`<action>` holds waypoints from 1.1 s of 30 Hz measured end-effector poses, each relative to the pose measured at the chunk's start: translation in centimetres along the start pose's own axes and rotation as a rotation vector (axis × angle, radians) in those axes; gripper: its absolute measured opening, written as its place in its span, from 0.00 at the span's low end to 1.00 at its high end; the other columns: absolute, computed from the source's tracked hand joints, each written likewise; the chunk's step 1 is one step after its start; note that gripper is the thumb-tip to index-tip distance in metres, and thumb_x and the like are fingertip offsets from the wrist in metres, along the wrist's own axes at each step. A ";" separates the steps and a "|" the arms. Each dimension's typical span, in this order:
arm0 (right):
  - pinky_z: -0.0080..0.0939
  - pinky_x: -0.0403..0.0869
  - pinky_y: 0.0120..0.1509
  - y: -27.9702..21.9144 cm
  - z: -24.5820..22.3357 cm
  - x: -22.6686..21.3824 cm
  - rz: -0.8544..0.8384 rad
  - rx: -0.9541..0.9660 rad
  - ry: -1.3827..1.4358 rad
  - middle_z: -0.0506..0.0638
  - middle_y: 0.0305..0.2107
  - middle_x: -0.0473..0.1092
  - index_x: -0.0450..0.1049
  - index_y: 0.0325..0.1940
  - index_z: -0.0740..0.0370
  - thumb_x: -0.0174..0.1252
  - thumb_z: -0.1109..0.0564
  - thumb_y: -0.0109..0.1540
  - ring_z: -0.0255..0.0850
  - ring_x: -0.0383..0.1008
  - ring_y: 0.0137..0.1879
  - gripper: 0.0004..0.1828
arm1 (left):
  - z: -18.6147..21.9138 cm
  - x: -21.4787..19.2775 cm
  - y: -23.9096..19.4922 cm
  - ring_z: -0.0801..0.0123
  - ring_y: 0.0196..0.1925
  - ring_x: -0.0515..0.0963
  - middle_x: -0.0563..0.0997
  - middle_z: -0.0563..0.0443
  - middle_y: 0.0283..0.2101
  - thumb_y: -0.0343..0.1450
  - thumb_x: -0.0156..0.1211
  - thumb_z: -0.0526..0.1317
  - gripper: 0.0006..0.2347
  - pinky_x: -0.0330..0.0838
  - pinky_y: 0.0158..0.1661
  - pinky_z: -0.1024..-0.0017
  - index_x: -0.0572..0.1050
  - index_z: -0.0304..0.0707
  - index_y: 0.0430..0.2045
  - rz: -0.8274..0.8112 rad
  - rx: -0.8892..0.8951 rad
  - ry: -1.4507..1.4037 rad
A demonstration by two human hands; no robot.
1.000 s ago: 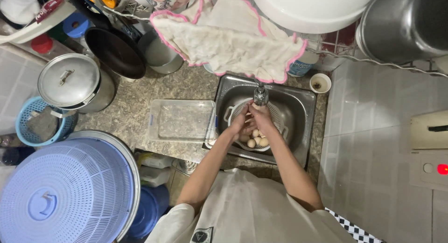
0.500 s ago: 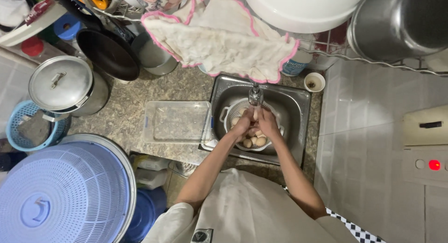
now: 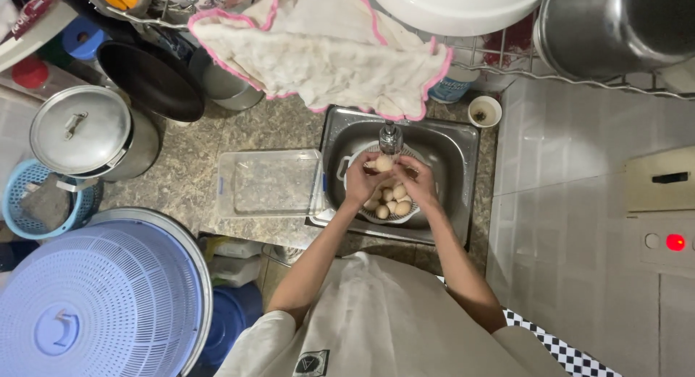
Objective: The person is washing quail eggs in a colander under a kitchen tap and then drying them with a cloth.
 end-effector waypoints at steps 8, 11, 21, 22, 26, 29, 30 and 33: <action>0.35 0.77 0.49 0.1 -1.7 2.2 -0.041 0.076 -0.003 0.49 0.40 0.78 0.77 0.52 0.66 0.66 0.56 0.63 0.35 0.77 0.45 0.16 | 1.7 -0.7 -0.6 0.62 0.39 0.88 0.86 0.43 0.39 0.62 0.76 0.35 0.16 0.82 0.39 0.69 0.79 0.32 0.41 0.077 -0.043 0.068; 0.35 0.79 0.49 0.9 0.2 1.8 -0.054 0.154 0.201 0.47 0.41 0.77 0.77 0.51 0.65 0.65 0.56 0.62 0.35 0.78 0.46 0.15 | 1.7 -0.6 -0.4 0.62 0.39 0.88 0.86 0.44 0.39 0.62 0.76 0.36 0.16 0.82 0.40 0.69 0.78 0.33 0.41 0.064 -0.055 0.043; 0.35 0.80 0.47 0.8 0.4 2.2 -0.053 0.170 0.244 0.48 0.39 0.77 0.78 0.49 0.64 0.62 0.58 0.63 0.35 0.78 0.43 0.12 | 2.5 -1.2 -0.5 0.61 0.42 0.88 0.85 0.44 0.42 0.62 0.75 0.34 0.14 0.82 0.41 0.67 0.79 0.34 0.39 0.055 -0.055 0.090; 0.35 0.80 0.47 0.4 -0.5 2.4 -0.054 0.170 0.244 0.48 0.39 0.77 0.78 0.49 0.64 0.62 0.58 0.63 0.35 0.78 0.43 0.12 | 2.7 -1.2 -0.6 0.61 0.42 0.88 0.85 0.44 0.42 0.62 0.75 0.34 0.14 0.82 0.41 0.67 0.79 0.34 0.39 0.056 -0.056 0.091; 0.36 0.79 0.44 0.3 -1.1 2.0 -0.014 0.156 0.119 0.50 0.38 0.78 0.78 0.49 0.65 0.64 0.57 0.63 0.37 0.79 0.42 0.12 | 3.7 -1.3 -0.6 0.60 0.42 0.87 0.84 0.43 0.43 0.61 0.76 0.35 0.16 0.81 0.41 0.65 0.79 0.35 0.41 0.058 -0.044 0.146; 0.36 0.79 0.44 0.1 -1.8 2.1 -0.009 0.109 0.117 0.51 0.38 0.78 0.79 0.48 0.66 0.64 0.57 0.63 0.37 0.78 0.42 0.12 | 3.5 -1.3 -0.7 0.58 0.41 0.87 0.84 0.43 0.43 0.60 0.76 0.34 0.17 0.81 0.41 0.65 0.80 0.35 0.41 0.064 -0.030 0.169; 0.36 0.78 0.44 -0.1 -2.8 1.9 -0.007 0.030 0.047 0.51 0.37 0.78 0.79 0.48 0.66 0.64 0.58 0.63 0.37 0.78 0.42 0.12 | 3.2 -1.1 -0.7 0.59 0.41 0.87 0.84 0.43 0.43 0.61 0.76 0.34 0.16 0.81 0.42 0.65 0.79 0.35 0.41 0.060 -0.029 0.146; 0.37 0.81 0.45 -0.2 -2.6 2.0 0.016 0.168 0.167 0.47 0.38 0.77 0.77 0.51 0.62 0.62 0.58 0.61 0.36 0.79 0.42 0.14 | 3.4 -1.1 -0.6 0.60 0.40 0.88 0.83 0.44 0.43 0.61 0.76 0.35 0.17 0.82 0.40 0.67 0.79 0.36 0.41 0.043 -0.050 0.131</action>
Point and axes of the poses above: each hand's wrist, its own y-axis towards the middle knuckle, its own x-axis out of the palm, z = x × y, the point moved 7 cm from there along y, towards the middle knuckle
